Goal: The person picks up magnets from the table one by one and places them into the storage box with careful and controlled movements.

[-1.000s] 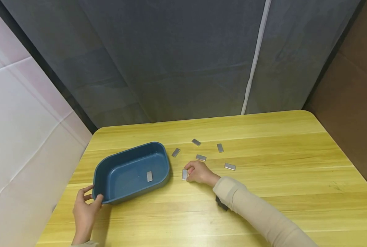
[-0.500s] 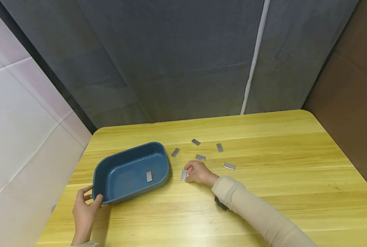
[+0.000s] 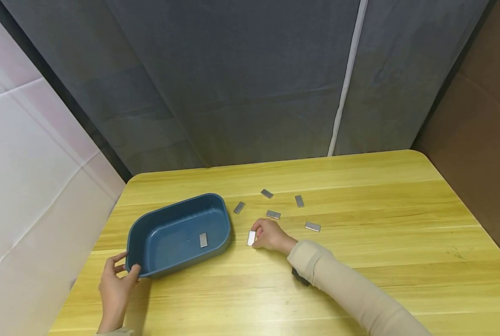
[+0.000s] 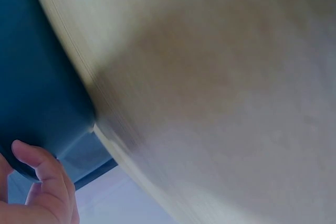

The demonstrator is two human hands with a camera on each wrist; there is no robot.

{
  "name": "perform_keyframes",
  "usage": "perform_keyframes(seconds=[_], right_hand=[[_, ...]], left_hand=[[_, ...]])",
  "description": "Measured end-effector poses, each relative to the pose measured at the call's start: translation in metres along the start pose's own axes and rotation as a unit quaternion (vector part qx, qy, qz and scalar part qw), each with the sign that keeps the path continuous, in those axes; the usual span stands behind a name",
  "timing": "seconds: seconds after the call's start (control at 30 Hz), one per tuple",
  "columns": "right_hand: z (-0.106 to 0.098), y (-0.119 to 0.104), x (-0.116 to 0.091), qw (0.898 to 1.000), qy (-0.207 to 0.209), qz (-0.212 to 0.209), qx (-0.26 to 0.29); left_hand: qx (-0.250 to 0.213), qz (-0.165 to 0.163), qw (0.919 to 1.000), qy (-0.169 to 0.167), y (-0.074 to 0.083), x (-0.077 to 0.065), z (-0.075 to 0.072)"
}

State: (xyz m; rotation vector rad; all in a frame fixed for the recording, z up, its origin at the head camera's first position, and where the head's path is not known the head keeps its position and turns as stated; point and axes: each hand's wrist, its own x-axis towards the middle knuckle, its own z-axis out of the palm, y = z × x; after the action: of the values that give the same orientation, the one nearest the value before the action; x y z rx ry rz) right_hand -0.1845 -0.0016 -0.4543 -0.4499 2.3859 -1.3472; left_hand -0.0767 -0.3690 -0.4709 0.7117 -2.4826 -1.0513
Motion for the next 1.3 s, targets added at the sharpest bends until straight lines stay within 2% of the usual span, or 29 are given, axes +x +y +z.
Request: perform_keyframes(seconds=[0.3,0.63,0.73,0.9,1.0,1.17,1.3], right_hand=[[-0.001,-0.004,-0.003,1.000,-0.004,0.000,0.002],[-0.002,-0.001,-0.004,0.999,0.005,0.016,0.050],[-0.002,-0.001,-0.004,0.998,0.010,0.018,0.059],[-0.002,0.002,-0.003,0.997,0.014,0.015,0.077],[-0.003,0.003,-0.003,0.995,0.008,0.021,0.094],[-0.005,0.003,-0.003,0.992,-0.006,0.033,0.125],[-0.006,0.004,-0.004,0.991,-0.010,0.032,0.130]], left_hand=[[-0.001,-0.003,1.0000,0.003,-0.005,0.002,0.002],[-0.001,-0.002,1.0000,0.005,-0.001,0.001,0.001],[-0.005,-0.003,1.0000,0.002,0.007,-0.003,-0.001],[-0.015,-0.012,0.9998,-0.009,0.030,-0.012,-0.009],[-0.023,-0.007,0.9996,-0.015,0.043,-0.018,-0.014],[-0.023,0.008,0.9996,-0.012,0.052,-0.023,-0.017],[-0.018,0.000,0.9998,-0.011,0.056,-0.025,-0.017]])
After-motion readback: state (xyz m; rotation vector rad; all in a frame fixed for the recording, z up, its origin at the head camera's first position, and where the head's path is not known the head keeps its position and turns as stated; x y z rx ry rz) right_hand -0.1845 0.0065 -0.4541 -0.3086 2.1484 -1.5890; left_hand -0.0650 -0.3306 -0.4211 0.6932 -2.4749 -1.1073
